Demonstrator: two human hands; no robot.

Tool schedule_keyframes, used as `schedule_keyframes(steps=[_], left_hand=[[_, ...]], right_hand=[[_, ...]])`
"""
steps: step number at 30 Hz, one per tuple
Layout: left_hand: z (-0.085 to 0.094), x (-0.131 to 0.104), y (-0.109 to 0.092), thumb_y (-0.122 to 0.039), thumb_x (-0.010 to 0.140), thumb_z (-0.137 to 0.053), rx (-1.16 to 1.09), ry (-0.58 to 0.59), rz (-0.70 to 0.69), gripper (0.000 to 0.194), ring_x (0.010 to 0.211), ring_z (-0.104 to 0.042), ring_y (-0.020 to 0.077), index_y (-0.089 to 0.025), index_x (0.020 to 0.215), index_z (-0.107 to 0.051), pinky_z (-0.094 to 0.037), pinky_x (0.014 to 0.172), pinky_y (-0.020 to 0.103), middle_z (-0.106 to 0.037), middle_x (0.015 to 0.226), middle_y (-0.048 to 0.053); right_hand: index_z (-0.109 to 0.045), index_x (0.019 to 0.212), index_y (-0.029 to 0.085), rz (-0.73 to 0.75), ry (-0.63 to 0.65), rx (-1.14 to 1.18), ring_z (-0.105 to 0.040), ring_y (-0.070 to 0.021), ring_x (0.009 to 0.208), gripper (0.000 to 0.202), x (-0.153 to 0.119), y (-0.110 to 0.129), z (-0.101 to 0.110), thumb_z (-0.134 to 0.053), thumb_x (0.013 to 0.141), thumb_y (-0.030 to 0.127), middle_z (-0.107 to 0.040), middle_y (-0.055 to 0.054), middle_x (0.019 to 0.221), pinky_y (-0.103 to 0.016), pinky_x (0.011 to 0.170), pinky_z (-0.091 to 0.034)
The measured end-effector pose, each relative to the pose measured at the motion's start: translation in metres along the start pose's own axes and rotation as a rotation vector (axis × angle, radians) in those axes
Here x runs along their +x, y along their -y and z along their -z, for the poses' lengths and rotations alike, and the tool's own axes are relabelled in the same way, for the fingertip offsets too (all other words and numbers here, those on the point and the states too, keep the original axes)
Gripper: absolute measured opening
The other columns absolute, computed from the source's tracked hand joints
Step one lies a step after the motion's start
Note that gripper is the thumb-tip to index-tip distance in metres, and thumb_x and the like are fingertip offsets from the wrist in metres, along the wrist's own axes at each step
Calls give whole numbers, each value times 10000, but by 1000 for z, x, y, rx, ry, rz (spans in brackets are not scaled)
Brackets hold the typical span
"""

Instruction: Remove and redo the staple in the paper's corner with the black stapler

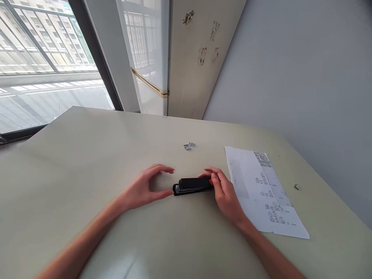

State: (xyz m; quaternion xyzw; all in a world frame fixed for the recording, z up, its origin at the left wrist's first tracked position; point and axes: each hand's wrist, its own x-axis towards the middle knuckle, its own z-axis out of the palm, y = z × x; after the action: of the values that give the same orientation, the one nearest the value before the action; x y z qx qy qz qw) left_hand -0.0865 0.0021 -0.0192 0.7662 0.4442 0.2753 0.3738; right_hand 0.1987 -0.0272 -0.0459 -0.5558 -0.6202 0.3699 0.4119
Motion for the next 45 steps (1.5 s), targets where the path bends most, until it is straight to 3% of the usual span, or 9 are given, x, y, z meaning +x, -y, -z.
schedule_keyframes(steps=[6,10,15,21,23,28,33,40,45], left_hand=[[9,5,-1,-637,906,-679,-325,-267,304,477,1125,-691,280,-235,1158,-721,-544,920,353,-761,1196,85],[5,7,-4,-651,914,-666,-363,-365,378,450,1109,-680,268,-235,1071,-731,-518,919,332,-773,1113,71],[4,7,-9,-615,960,-624,-349,-348,328,407,1074,-657,244,-224,997,-732,-480,979,336,-763,1096,64],[-2,7,-12,-614,987,-596,-447,-276,290,436,1058,-684,252,-208,999,-753,-485,1011,369,-764,1115,78],[-7,7,-11,-619,988,-597,-544,-256,284,454,1078,-689,264,-197,1031,-760,-499,1008,381,-758,1148,94],[-18,7,-8,-621,1022,-539,-975,-120,318,509,1035,-700,254,-169,1061,-769,-530,977,370,-767,1058,104],[-23,8,-5,-574,1047,-514,-1416,55,438,542,964,-723,246,-104,1048,-784,-554,957,355,-761,1022,132],[-30,7,-13,-395,1057,-555,-1663,-32,549,413,988,-715,249,-47,1050,-777,-570,965,356,-727,989,141],[-35,8,-16,-362,995,-642,-1605,-164,615,297,942,-687,212,-97,976,-775,-558,955,336,-708,966,118]], right_hand=[[-624,1243,265,-27,-24,-39,-713,-218,1039,359,-3,-1,-1,-367,1101,471,-782,-60,1189,-359,866,-549],[-638,1221,268,-7,-48,-56,-711,-210,965,351,-4,-2,-3,-384,1098,476,-791,-54,1153,-348,828,-548],[-616,1266,271,-1,-6,-68,-700,-222,1081,375,-5,-2,-1,-349,1108,481,-767,-61,1213,-370,916,-543],[-673,1178,288,140,136,-281,-677,-256,1004,321,-6,4,0,-676,953,517,-753,-48,1122,-398,890,-540],[-683,1090,271,80,147,-240,-666,-235,886,308,-7,11,-1,-695,935,537,-745,-38,1000,-370,802,-536],[-678,1006,228,-295,272,40,-631,-187,725,453,-9,36,3,-669,906,670,-679,-11,807,-301,626,-488],[-602,1148,207,-514,410,388,-739,-218,700,585,-6,39,7,-739,841,686,-707,-16,831,-319,602,-580],[-554,1178,207,-684,624,635,-742,-180,567,519,-2,30,9,-713,903,618,-655,23,801,-246,450,-562],[-549,1220,207,-669,633,656,-733,-163,559,520,-4,36,10,-702,916,600,-648,30,806,-233,462,-545]])
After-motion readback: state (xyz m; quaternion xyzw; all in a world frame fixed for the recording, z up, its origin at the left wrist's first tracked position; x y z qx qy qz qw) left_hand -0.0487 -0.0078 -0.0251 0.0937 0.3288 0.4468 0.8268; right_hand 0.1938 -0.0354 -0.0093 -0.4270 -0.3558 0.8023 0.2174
